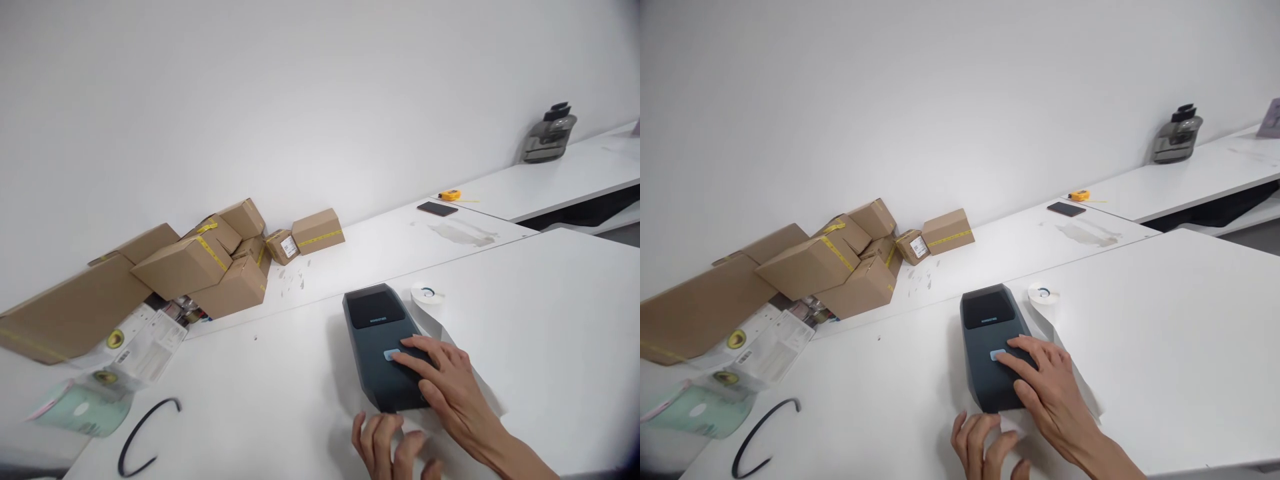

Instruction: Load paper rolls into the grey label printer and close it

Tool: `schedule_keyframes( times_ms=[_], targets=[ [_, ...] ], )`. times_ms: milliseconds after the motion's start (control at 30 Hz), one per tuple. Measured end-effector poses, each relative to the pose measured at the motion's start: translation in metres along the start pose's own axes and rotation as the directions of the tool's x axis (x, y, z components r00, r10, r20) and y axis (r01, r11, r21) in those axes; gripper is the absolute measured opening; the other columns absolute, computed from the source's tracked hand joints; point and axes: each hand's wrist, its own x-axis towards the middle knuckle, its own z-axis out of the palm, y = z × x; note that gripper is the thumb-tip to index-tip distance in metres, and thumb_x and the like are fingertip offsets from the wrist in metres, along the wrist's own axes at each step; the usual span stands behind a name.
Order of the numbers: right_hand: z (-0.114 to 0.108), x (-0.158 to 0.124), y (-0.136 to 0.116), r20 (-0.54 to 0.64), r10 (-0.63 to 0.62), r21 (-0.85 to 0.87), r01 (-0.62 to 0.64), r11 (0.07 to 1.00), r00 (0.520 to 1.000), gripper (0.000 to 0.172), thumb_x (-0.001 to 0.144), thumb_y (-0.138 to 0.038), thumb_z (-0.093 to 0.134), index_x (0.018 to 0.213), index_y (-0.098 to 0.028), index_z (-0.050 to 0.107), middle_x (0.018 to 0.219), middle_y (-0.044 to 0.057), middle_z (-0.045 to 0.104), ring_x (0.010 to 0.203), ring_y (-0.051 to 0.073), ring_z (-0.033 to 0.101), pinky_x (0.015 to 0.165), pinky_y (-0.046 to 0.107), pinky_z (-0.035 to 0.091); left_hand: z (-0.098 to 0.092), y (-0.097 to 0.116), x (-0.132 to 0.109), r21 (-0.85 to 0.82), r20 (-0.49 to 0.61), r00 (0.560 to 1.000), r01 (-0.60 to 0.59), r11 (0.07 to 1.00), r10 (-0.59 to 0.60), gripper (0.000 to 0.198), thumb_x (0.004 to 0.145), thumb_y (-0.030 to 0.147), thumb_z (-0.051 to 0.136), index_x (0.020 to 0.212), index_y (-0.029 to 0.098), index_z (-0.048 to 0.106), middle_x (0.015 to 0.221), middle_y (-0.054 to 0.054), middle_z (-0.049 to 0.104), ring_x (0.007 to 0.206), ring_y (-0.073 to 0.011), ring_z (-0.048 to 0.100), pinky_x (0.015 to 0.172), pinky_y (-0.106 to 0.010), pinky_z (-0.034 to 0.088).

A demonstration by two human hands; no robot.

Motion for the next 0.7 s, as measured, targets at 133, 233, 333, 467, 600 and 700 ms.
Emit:
schedule_keyframes(
  times_ms=[133,233,333,467,600,700],
  targets=[
    [-0.001,0.01,-0.006,0.003,-0.015,-0.111,0.015,0.994,1.0,0.032,0.096,-0.035,0.045,0.12,-0.039,0.065,0.125,0.005,0.066,0.11,0.029,0.06,0.082,0.046,0.038,-0.006,-0.002,0.007,-0.13,-0.037,0.969,0.239,0.962,-0.246,0.03,0.095,0.038,0.045,0.117,0.023,0.059,0.124,-0.012,0.065,0.118,-0.0256,0.059,0.101,-0.044,0.046],
    [0.0,0.015,-0.006,0.007,-0.009,-0.115,0.01,0.993,1.0,0.028,0.096,-0.032,0.047,0.112,-0.039,0.067,0.121,0.003,0.069,0.114,0.03,0.059,0.094,0.055,0.033,-0.004,0.002,0.021,-0.233,0.039,0.888,0.454,0.86,-0.458,0.044,0.096,0.032,0.041,0.139,0.02,0.046,0.145,-0.015,0.051,0.134,-0.0246,0.048,0.108,-0.038,0.042],
    [0.0,0.01,0.002,0.042,0.042,-0.008,-0.041,0.999,0.998,0.031,0.098,-0.036,0.042,0.115,-0.042,0.066,0.133,0.001,0.063,0.127,0.032,0.053,0.101,0.061,0.034,0.001,0.005,0.032,-0.292,0.175,0.777,0.627,0.722,-0.604,0.049,0.099,0.033,0.037,0.145,0.018,0.04,0.152,-0.013,0.044,0.141,-0.0209,0.041,0.111,-0.029,0.04],
    [0.004,-0.007,0.013,-0.014,0.177,0.234,-0.169,0.958,0.984,0.045,0.101,-0.043,0.026,0.138,-0.042,0.053,0.154,0.001,0.043,0.133,0.033,0.05,0.093,0.053,0.053,0.003,0.006,0.041,-0.374,0.308,0.651,0.754,0.541,-0.694,0.049,0.102,0.037,0.031,0.149,0.021,0.034,0.155,-0.009,0.042,0.143,-0.0155,0.04,0.108,-0.02,0.042],
    [0.0,0.003,0.008,0.029,0.289,0.377,-0.278,0.883,0.957,0.054,0.102,-0.05,0.021,0.153,-0.037,0.031,0.163,0.001,0.028,0.145,0.031,0.034,0.109,0.051,0.044,-0.002,-0.006,0.066,-0.422,0.362,0.653,0.751,0.508,-0.665,0.052,0.101,0.045,0.031,0.149,0.025,0.035,0.157,-0.007,0.04,0.142,-0.0167,0.041,0.107,-0.021,0.043],
    [-0.009,0.045,0.002,0.029,0.245,0.396,-0.237,0.887,0.969,0.058,0.1,-0.057,0.024,0.153,-0.036,0.029,0.164,0.001,0.023,0.149,0.029,0.024,0.119,0.051,0.03,0.004,-0.025,0.099,-0.466,0.279,0.695,0.701,0.54,-0.663,0.052,0.1,0.051,0.029,0.135,0.022,0.054,0.155,-0.009,0.041,0.134,-0.0199,0.051,0.109,-0.027,0.042]
  ],
)
